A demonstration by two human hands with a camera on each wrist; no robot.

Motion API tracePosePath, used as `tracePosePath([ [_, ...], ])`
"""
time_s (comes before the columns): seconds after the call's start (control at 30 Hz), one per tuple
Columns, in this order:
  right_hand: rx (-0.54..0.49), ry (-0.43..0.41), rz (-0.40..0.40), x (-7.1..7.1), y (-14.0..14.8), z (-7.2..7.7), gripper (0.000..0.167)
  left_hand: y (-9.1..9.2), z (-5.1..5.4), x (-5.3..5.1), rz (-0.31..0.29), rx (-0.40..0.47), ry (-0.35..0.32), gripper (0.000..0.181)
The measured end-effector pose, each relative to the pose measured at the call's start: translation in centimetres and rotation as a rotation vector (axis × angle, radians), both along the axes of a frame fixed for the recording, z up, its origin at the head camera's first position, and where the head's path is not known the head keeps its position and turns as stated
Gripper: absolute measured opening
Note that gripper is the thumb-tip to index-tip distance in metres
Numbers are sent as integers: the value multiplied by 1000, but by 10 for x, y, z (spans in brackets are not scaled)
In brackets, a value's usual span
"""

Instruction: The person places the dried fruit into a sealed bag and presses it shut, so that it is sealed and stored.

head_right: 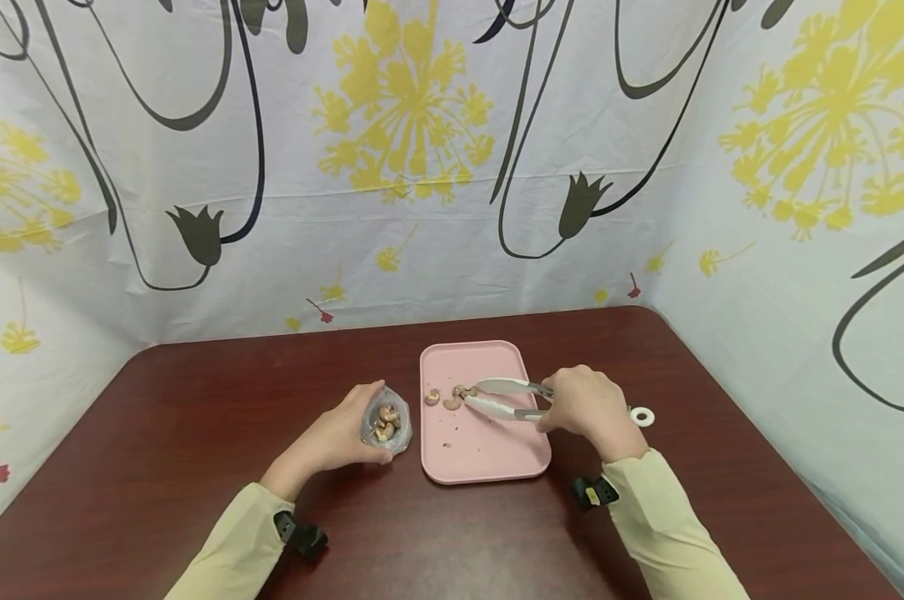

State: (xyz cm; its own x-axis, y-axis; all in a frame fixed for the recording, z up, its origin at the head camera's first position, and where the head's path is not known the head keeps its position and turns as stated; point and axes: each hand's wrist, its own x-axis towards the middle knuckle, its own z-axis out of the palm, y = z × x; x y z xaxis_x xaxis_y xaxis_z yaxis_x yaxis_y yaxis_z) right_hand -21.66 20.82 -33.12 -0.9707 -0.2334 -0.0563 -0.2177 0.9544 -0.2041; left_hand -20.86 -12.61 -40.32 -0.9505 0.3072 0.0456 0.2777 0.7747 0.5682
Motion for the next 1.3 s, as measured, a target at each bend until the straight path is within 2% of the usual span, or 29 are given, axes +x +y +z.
tracePosePath([
  [0.47, 10, 31, 56, 8, 0, 5, 19, 0, 1, -1, 3, -4, 2, 105],
  [0.93, -3, 38, 40, 2, 0, -3, 19, 0, -1, -1, 5, -6, -7, 105],
  [1.3, 5, 36, 68, 2, -3, -3, 24, 0, -1, -1, 5, -8, -5, 105],
])
